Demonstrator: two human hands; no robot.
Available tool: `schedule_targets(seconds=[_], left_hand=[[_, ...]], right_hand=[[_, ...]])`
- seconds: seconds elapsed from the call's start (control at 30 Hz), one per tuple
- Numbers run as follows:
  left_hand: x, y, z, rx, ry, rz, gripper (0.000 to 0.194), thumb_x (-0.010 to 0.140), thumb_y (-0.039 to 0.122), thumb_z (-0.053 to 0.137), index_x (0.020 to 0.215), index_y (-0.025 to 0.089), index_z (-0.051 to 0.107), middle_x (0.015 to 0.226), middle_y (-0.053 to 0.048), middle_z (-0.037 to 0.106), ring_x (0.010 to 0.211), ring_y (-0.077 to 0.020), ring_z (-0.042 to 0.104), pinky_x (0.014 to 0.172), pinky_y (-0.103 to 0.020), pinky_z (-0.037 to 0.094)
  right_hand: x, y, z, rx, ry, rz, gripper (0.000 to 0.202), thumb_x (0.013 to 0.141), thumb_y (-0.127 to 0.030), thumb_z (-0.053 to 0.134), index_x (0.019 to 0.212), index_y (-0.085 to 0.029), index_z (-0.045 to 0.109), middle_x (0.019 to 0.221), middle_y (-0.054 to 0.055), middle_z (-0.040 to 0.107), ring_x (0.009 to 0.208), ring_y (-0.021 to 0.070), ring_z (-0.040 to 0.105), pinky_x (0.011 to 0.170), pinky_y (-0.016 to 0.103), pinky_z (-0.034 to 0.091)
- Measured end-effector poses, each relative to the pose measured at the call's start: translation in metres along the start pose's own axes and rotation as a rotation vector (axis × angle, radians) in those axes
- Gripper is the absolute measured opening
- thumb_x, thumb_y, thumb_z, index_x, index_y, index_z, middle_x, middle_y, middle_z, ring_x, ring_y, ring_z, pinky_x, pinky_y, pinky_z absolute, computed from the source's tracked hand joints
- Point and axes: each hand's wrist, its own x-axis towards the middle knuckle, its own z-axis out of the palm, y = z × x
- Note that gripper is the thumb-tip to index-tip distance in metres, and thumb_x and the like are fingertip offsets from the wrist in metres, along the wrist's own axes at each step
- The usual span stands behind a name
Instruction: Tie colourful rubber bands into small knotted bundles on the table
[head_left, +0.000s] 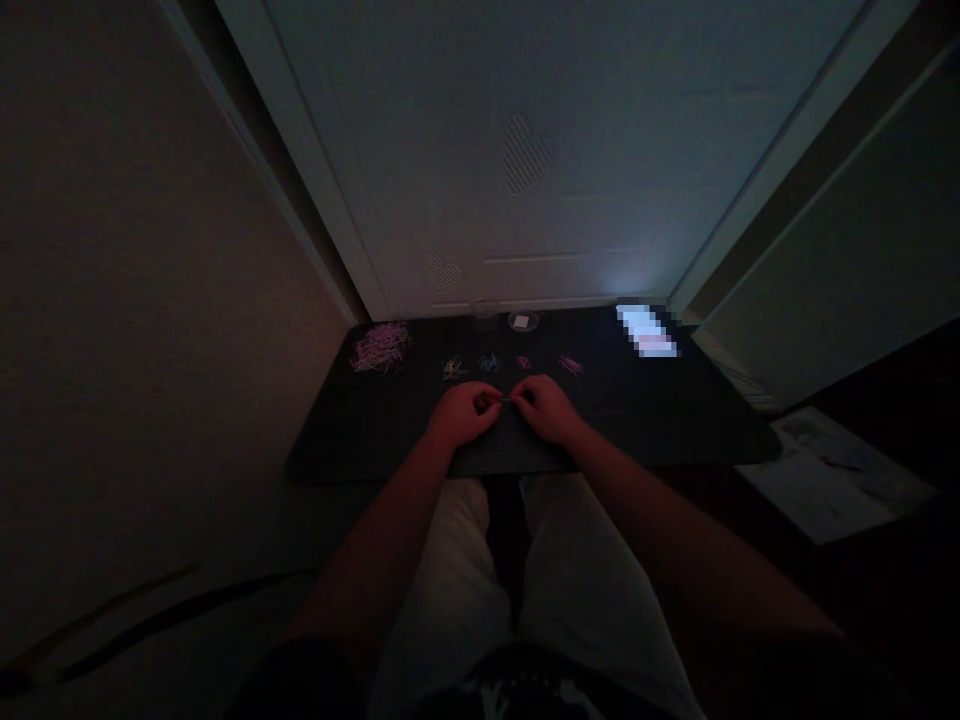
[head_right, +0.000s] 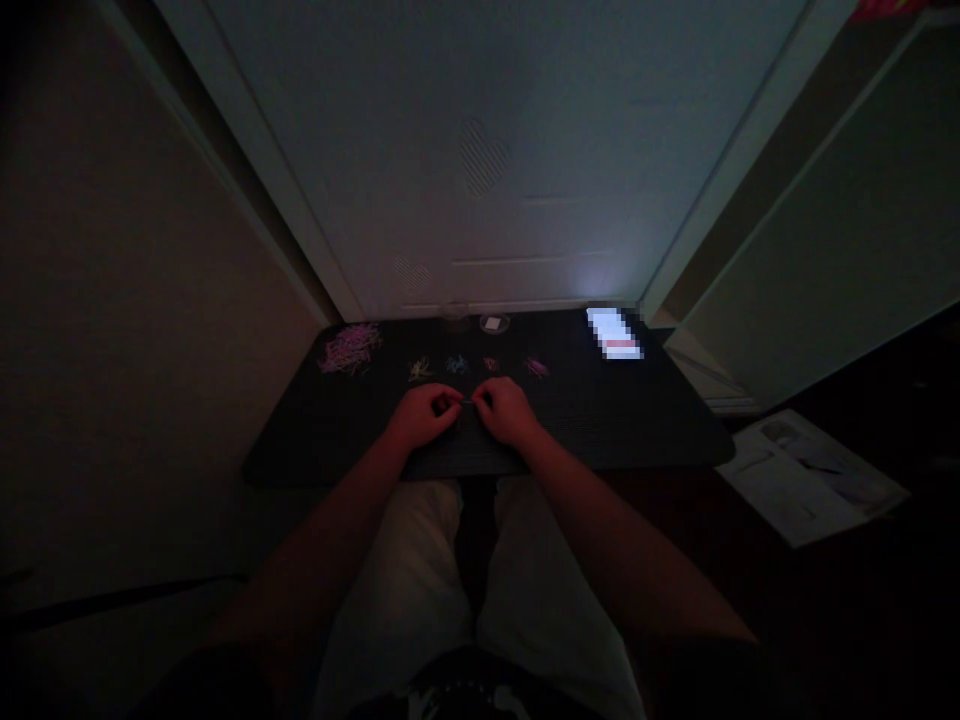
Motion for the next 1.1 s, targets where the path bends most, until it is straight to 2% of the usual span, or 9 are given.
schedule_targets(seconds=[0.17, 0.43, 0.57, 0.7, 0.83, 1.1], left_hand=[[-0.001, -0.001, -0.001, 0.008, 0.045, -0.049, 0.017, 0.078, 0.030, 0.054, 0.084, 0.019, 0.066, 0.077, -0.001, 0.067, 0.068, -0.0136, 0.058, 0.064, -0.026, 0.045], [0.000, -0.002, -0.002, -0.008, 0.035, -0.017, 0.016, 0.079, 0.029, 0.052, 0.081, 0.018, 0.064, 0.076, -0.002, 0.064, 0.070, -0.0138, 0.056, 0.064, -0.026, 0.044], [-0.001, -0.002, -0.002, 0.006, 0.046, 0.016, 0.014, 0.078, 0.026, 0.052, 0.081, 0.018, 0.064, 0.075, -0.002, 0.062, 0.069, -0.0135, 0.055, 0.064, -0.026, 0.043], [-0.002, -0.001, -0.001, 0.066, 0.064, 0.065, 0.013, 0.078, 0.024, 0.052, 0.081, 0.019, 0.063, 0.077, -0.002, 0.061, 0.070, -0.0135, 0.055, 0.065, -0.026, 0.043], [-0.003, -0.003, 0.000, 0.091, 0.064, 0.076, 0.013, 0.079, 0.025, 0.051, 0.081, 0.019, 0.062, 0.077, -0.001, 0.061, 0.070, -0.0133, 0.055, 0.065, -0.026, 0.043], [-0.002, -0.003, 0.000, 0.125, 0.068, 0.063, 0.013, 0.079, 0.026, 0.052, 0.081, 0.019, 0.062, 0.077, -0.002, 0.062, 0.071, -0.0143, 0.055, 0.065, -0.027, 0.043]], right_hand=[[0.013, -0.003, 0.007, 0.144, -0.061, 0.015, 0.010, 0.079, -0.019, 0.051, 0.077, -0.017, 0.060, 0.078, 0.002, 0.062, 0.073, 0.0139, 0.054, 0.070, 0.027, 0.040], [0.010, -0.004, 0.007, 0.131, -0.020, -0.012, 0.009, 0.078, -0.017, 0.050, 0.079, -0.017, 0.059, 0.080, 0.003, 0.061, 0.076, 0.0153, 0.055, 0.073, 0.028, 0.041], [0.010, -0.005, 0.007, 0.181, -0.040, -0.036, 0.012, 0.079, -0.019, 0.052, 0.084, -0.017, 0.062, 0.085, 0.004, 0.064, 0.080, 0.0154, 0.056, 0.075, 0.029, 0.042], [0.011, -0.003, 0.009, 0.121, -0.066, -0.087, 0.010, 0.078, -0.023, 0.056, 0.082, -0.018, 0.064, 0.082, 0.004, 0.064, 0.080, 0.0159, 0.055, 0.076, 0.030, 0.042], [0.011, -0.001, 0.010, 0.102, -0.061, -0.057, 0.008, 0.076, -0.020, 0.056, 0.075, -0.017, 0.064, 0.077, 0.003, 0.063, 0.076, 0.0155, 0.055, 0.071, 0.029, 0.041], [0.012, 0.000, 0.009, 0.219, -0.029, 0.017, 0.009, 0.074, -0.021, 0.055, 0.074, -0.017, 0.064, 0.074, 0.001, 0.064, 0.069, 0.0134, 0.056, 0.067, 0.026, 0.042]])
